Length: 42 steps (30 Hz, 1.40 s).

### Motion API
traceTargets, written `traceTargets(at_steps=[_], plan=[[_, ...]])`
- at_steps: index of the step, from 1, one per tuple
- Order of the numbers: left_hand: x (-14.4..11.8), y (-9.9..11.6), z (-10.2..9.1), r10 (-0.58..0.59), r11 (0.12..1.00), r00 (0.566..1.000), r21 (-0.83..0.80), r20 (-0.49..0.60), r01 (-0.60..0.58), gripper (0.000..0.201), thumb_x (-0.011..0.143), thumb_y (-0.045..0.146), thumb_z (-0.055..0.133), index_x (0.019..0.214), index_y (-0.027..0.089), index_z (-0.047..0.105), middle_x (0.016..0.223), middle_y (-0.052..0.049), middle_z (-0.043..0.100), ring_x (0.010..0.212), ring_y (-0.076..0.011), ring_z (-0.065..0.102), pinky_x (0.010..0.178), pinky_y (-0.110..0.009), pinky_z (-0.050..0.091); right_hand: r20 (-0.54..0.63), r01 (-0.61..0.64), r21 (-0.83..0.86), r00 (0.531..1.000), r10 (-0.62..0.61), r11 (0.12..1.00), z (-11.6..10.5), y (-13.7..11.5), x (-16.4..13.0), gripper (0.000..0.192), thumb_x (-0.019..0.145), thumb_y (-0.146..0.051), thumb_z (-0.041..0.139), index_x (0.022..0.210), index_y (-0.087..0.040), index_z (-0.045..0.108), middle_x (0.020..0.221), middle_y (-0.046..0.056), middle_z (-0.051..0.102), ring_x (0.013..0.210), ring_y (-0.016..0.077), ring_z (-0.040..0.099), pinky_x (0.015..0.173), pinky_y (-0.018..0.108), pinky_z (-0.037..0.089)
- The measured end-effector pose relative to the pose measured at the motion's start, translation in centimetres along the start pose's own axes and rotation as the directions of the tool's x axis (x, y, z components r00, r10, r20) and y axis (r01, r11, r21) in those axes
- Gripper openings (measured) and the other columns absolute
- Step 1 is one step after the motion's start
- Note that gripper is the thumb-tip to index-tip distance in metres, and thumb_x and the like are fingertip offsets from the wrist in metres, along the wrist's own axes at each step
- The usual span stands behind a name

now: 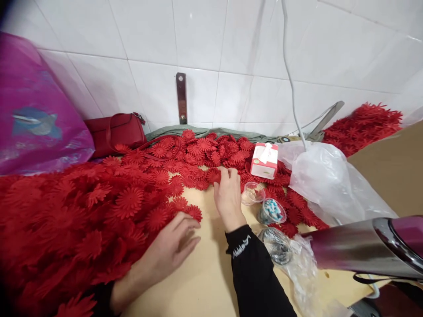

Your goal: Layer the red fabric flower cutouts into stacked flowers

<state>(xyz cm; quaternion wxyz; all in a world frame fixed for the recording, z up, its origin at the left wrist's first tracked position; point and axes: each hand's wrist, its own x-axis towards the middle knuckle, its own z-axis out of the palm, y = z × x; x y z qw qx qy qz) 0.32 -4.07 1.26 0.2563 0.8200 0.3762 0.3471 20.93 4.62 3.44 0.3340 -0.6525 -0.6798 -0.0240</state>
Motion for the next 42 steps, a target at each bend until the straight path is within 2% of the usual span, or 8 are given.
traceTargets(at_steps=[6,13,18,24,28,33,38,42], plan=[[-1.6,-3.1,0.3,0.023,0.944,0.996,0.331,-0.081,0.005,0.041,0.094,0.048,0.068,0.120,0.018,0.059,0.118,-0.014,0.061,0.107,-0.0316,0.062,0.091,-0.047,0.055,0.117,-0.065,-0.153,0.990,0.084,0.986,1.9,0.0,0.7,0.038,0.086,-0.009,0.067,0.123,-0.012,0.057,0.107,0.015,0.069,0.095,0.0279,0.065,0.082,0.037,0.048],[-0.7,-8.0,-2.3,-0.152,0.816,0.955,0.514,-0.253,0.266,0.038,0.102,0.037,0.054,0.135,0.021,0.064,0.125,-0.015,0.062,0.117,-0.0346,0.057,0.101,-0.050,0.050,0.285,0.024,-0.208,0.958,0.037,0.978,1.4,-1.3,-1.8,0.005,0.095,-0.017,0.062,0.099,-0.018,0.065,0.097,0.009,0.073,0.093,0.0262,0.067,0.079,0.034,0.042],[-0.8,-8.1,-2.6,-0.167,0.787,0.947,0.543,-0.273,0.295,0.038,0.099,0.039,0.058,0.130,0.020,0.069,0.125,-0.016,0.063,0.116,-0.0367,0.059,0.100,-0.052,0.052,0.298,0.061,-0.239,0.955,0.013,0.969,2.3,-3.2,-1.0,0.026,0.095,-0.026,0.069,0.119,-0.015,0.067,0.116,0.015,0.068,0.099,0.0280,0.068,0.083,0.036,0.046],[-0.5,-7.3,-2.9,-0.173,0.765,0.940,0.561,-0.295,0.316,0.039,0.100,0.040,0.057,0.127,0.015,0.068,0.119,-0.018,0.064,0.108,-0.0355,0.064,0.096,-0.053,0.055,0.286,0.075,-0.152,0.958,-0.029,0.986,2.1,-1.6,-1.3,0.012,0.097,-0.023,0.062,0.096,-0.018,0.072,0.100,0.011,0.067,0.090,0.0252,0.066,0.082,0.036,0.046],[0.1,-5.3,-3.0,-0.125,0.886,0.949,0.399,-0.288,0.238,0.033,0.101,0.036,0.056,0.126,0.016,0.064,0.124,-0.016,0.062,0.115,-0.0311,0.065,0.102,-0.049,0.056,0.150,0.012,0.149,0.988,-0.035,0.989,0.1,0.0,-2.3,0.015,0.098,-0.024,0.056,0.093,-0.019,0.069,0.094,0.008,0.067,0.080,0.0211,0.065,0.077,0.034,0.049],[1.3,-3.4,-1.3,-0.111,0.966,0.962,0.202,-0.248,0.164,0.036,0.105,0.030,0.048,0.138,0.018,0.055,0.137,-0.016,0.057,0.124,-0.0254,0.064,0.107,-0.042,0.057,0.076,-0.123,0.517,0.992,0.098,0.847,-4.9,0.3,-2.3,0.016,0.098,-0.033,0.059,0.106,-0.022,0.068,0.098,0.006,0.073,0.087,0.0202,0.069,0.079,0.033,0.054],[2.8,-5.5,-0.8,-0.031,0.929,0.959,0.345,-0.283,0.132,0.035,0.105,0.028,0.045,0.132,0.010,0.059,0.129,-0.020,0.060,0.122,-0.0323,0.062,0.110,-0.053,0.052,-0.152,-0.069,0.448,0.977,0.153,0.891,-10.6,1.9,-1.2,0.019,0.094,-0.040,0.069,0.092,-0.022,0.074,0.121,0.010,0.069,0.117,0.0258,0.067,0.101,0.043,0.054],[3.1,-7.5,-1.5,-0.007,0.872,0.967,0.471,-0.253,0.130,0.034,0.104,0.027,0.045,0.129,0.009,0.061,0.124,-0.021,0.063,0.114,-0.0351,0.063,0.103,-0.056,0.053,-0.240,-0.097,0.336,0.953,0.184,0.937,-12.2,4.8,-0.3,0.019,0.088,-0.027,0.072,0.106,-0.022,0.070,0.113,0.007,0.071,0.097,0.0215,0.072,0.092,0.042,0.058]])
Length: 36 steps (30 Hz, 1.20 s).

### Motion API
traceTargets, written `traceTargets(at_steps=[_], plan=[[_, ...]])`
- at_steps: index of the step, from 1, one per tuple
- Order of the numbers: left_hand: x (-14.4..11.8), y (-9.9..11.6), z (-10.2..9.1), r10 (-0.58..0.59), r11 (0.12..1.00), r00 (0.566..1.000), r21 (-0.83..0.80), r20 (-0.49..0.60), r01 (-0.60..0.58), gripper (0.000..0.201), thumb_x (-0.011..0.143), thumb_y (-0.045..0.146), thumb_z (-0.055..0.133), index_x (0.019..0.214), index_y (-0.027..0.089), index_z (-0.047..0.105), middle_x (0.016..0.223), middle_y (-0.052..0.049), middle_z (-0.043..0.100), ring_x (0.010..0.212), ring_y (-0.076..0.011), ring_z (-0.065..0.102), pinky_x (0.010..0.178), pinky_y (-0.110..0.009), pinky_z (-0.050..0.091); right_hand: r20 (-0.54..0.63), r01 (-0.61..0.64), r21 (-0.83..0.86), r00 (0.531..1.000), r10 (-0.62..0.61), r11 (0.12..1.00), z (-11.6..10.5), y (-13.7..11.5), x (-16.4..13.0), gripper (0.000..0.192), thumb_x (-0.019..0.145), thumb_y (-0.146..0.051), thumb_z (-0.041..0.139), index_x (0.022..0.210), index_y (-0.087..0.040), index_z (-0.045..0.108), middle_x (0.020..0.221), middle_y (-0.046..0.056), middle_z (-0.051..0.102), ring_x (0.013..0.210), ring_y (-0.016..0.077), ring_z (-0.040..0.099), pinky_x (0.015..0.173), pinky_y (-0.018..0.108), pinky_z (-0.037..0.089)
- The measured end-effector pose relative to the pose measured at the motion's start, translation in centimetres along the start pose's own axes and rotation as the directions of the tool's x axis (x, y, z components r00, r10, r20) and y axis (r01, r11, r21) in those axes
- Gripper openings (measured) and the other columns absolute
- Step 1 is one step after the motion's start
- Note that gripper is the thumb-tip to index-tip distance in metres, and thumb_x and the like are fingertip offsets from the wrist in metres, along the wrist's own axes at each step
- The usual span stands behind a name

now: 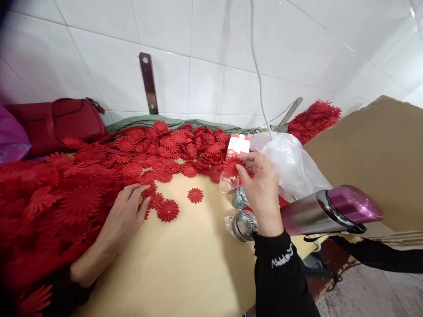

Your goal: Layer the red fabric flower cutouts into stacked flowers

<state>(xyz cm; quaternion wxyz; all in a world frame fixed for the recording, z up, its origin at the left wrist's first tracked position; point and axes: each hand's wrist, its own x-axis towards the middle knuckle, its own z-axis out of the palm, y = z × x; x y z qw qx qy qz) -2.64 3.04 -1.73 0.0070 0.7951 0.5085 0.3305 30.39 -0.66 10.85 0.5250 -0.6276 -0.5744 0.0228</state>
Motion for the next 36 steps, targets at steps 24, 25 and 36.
traceTargets(at_steps=[24,25,36], plan=[[-0.3,-0.7,0.4,-0.012,0.999,0.999,-0.041,0.047,0.014,0.032,0.102,0.029,0.048,0.128,0.017,0.062,0.124,-0.017,0.069,0.118,-0.0348,0.061,0.105,-0.053,0.050,0.542,0.255,-0.525,0.836,0.087,0.812,4.0,4.6,0.4,0.022,0.074,-0.003,0.058,0.076,-0.020,0.073,0.074,0.004,0.076,0.070,0.0177,0.067,0.069,0.027,0.038],[-0.3,-0.7,0.4,-0.013,0.999,0.999,-0.048,0.051,0.016,0.032,0.102,0.029,0.048,0.128,0.016,0.062,0.124,-0.017,0.069,0.118,-0.0348,0.061,0.105,-0.053,0.050,0.548,0.249,-0.507,0.832,0.086,0.825,4.0,4.6,0.4,0.023,0.073,-0.002,0.057,0.075,-0.020,0.071,0.075,0.004,0.076,0.071,0.0176,0.067,0.068,0.026,0.038],[-0.2,0.3,-0.3,-0.141,0.986,0.990,-0.090,0.025,0.143,0.041,0.100,0.023,0.055,0.139,0.012,0.052,0.133,-0.019,0.062,0.128,-0.0322,0.058,0.109,-0.050,0.049,0.517,0.207,-0.303,0.855,-0.022,0.930,2.8,6.5,1.3,0.001,0.076,-0.022,0.063,0.077,-0.023,0.064,0.074,0.003,0.070,0.063,0.0186,0.061,0.062,0.030,0.044]])
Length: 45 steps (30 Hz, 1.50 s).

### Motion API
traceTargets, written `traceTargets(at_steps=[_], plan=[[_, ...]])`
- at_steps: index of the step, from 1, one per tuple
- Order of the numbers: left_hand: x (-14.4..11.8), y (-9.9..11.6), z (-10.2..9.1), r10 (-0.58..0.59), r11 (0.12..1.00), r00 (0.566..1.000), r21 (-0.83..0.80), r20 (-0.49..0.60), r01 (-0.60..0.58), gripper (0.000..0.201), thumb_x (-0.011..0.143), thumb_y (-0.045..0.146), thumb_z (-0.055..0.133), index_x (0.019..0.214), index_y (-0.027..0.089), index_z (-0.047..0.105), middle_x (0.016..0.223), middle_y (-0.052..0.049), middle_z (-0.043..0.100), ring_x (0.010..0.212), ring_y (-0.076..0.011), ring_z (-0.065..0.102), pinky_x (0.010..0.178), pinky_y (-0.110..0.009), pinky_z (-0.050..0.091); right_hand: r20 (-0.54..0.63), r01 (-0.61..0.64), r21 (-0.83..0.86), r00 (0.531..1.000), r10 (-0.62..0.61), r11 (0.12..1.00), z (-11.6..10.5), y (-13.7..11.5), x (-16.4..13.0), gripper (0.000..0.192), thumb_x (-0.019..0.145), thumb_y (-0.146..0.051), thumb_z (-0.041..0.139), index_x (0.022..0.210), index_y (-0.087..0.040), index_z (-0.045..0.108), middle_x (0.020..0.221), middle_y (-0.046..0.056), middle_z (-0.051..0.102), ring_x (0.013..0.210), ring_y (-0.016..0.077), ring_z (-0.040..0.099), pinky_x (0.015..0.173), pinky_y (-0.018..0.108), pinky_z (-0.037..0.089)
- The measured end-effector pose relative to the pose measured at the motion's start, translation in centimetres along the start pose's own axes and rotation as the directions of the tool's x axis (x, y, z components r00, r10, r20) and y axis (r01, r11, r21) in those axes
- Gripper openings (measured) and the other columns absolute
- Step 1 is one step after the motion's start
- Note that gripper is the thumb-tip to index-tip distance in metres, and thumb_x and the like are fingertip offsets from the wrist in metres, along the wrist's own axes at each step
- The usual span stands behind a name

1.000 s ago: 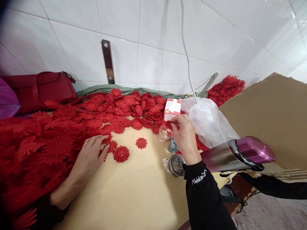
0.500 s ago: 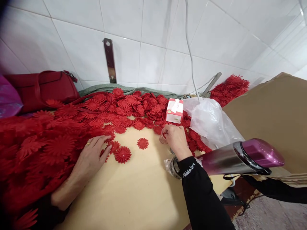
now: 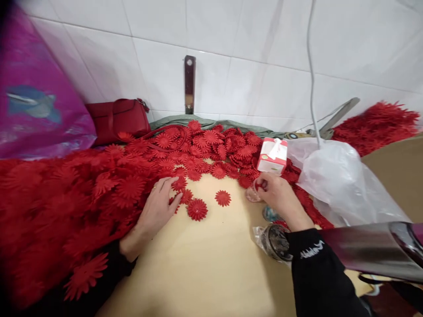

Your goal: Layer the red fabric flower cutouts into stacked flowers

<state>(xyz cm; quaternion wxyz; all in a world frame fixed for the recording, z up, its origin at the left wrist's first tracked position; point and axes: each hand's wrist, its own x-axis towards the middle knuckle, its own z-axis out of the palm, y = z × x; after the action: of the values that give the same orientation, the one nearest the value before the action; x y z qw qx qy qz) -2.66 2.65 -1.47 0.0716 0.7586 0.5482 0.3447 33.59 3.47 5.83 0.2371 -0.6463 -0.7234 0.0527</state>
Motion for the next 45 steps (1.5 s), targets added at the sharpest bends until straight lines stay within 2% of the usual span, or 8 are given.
traceTargets(at_steps=[7,13,18,24,31,38,42,45], plan=[[0.3,-0.5,-0.7,-0.053,0.992,0.998,0.108,-0.046,0.058,0.032,0.100,0.029,0.058,0.127,0.011,0.062,0.122,-0.018,0.066,0.117,-0.0338,0.060,0.104,-0.051,0.050,-0.017,-0.104,0.015,0.994,0.104,0.994,-2.1,0.0,-0.1,0.036,0.083,-0.061,0.067,0.079,-0.025,0.067,0.065,0.002,0.065,0.056,0.0204,0.056,0.060,0.035,0.041],[0.7,-1.5,-0.2,-0.034,0.989,0.998,0.139,-0.053,0.041,0.029,0.103,0.025,0.051,0.123,0.014,0.068,0.123,-0.016,0.067,0.112,-0.0312,0.061,0.104,-0.049,0.050,-0.261,-0.044,0.096,0.963,0.068,0.994,-4.5,-6.2,-1.2,0.019,0.087,-0.047,0.069,0.085,-0.028,0.066,0.072,0.004,0.066,0.060,0.0206,0.057,0.060,0.037,0.042],[1.0,-1.8,-0.2,-0.031,0.988,0.999,0.147,-0.032,0.035,0.020,0.100,0.022,0.055,0.110,0.017,0.072,0.114,-0.013,0.068,0.106,-0.0305,0.060,0.100,-0.048,0.051,-0.032,0.020,0.405,0.999,-0.008,0.914,1.0,-11.8,-2.3,0.011,0.092,-0.034,0.063,0.097,-0.025,0.067,0.084,0.003,0.072,0.074,0.0200,0.067,0.072,0.035,0.052],[0.9,-0.9,-0.9,-0.034,0.994,0.999,0.103,-0.035,0.037,0.014,0.100,0.017,0.054,0.099,0.020,0.068,0.108,-0.011,0.069,0.102,-0.0291,0.062,0.098,-0.047,0.052,0.144,-0.058,0.475,0.989,-0.013,0.878,9.8,-13.1,-3.5,0.010,0.090,-0.019,0.057,0.093,-0.021,0.067,0.087,0.005,0.072,0.075,0.0192,0.068,0.075,0.034,0.055],[0.9,-0.5,-1.4,-0.057,0.988,0.985,-0.151,-0.160,0.033,0.014,0.104,0.025,0.052,0.111,0.021,0.063,0.106,-0.007,0.071,0.101,-0.0224,0.068,0.094,-0.036,0.055,0.022,0.040,0.365,0.998,-0.052,0.930,8.2,-13.3,-2.1,0.016,0.096,-0.030,0.060,0.103,-0.021,0.072,0.099,0.008,0.072,0.073,0.0182,0.065,0.078,0.035,0.054],[0.8,-0.2,-1.3,-0.144,0.862,0.984,-0.502,-0.107,0.071,0.034,0.093,0.029,0.071,0.123,0.024,0.058,0.103,-0.001,0.075,0.091,-0.0146,0.074,0.079,-0.024,0.059,0.115,-0.085,0.750,0.993,-0.002,0.656,10.1,-17.0,-0.8,0.047,0.091,-0.043,0.069,0.132,-0.022,0.062,0.120,0.008,0.066,0.080,0.0144,0.066,0.075,0.030,0.057],[0.6,-0.3,-1.0,-0.115,0.772,0.993,-0.630,0.003,0.091,0.046,0.091,0.031,0.073,0.131,0.024,0.052,0.103,-0.003,0.077,0.095,-0.0159,0.077,0.080,-0.025,0.061,0.177,-0.133,0.813,0.984,-0.023,0.567,11.6,-17.4,-0.9,0.034,0.088,-0.037,0.069,0.119,-0.022,0.068,0.104,0.005,0.071,0.077,0.0152,0.063,0.074,0.030,0.056],[0.6,-0.2,-1.0,-0.099,0.805,0.995,-0.590,-0.021,0.067,0.042,0.090,0.031,0.076,0.128,0.024,0.059,0.105,-0.002,0.077,0.085,-0.0126,0.074,0.074,-0.021,0.058,0.161,-0.142,0.822,0.987,0.015,0.552,11.7,-17.0,-0.9,0.018,0.090,-0.038,0.068,0.097,-0.021,0.070,0.083,0.000,0.069,0.073,0.0155,0.061,0.072,0.029,0.053]])
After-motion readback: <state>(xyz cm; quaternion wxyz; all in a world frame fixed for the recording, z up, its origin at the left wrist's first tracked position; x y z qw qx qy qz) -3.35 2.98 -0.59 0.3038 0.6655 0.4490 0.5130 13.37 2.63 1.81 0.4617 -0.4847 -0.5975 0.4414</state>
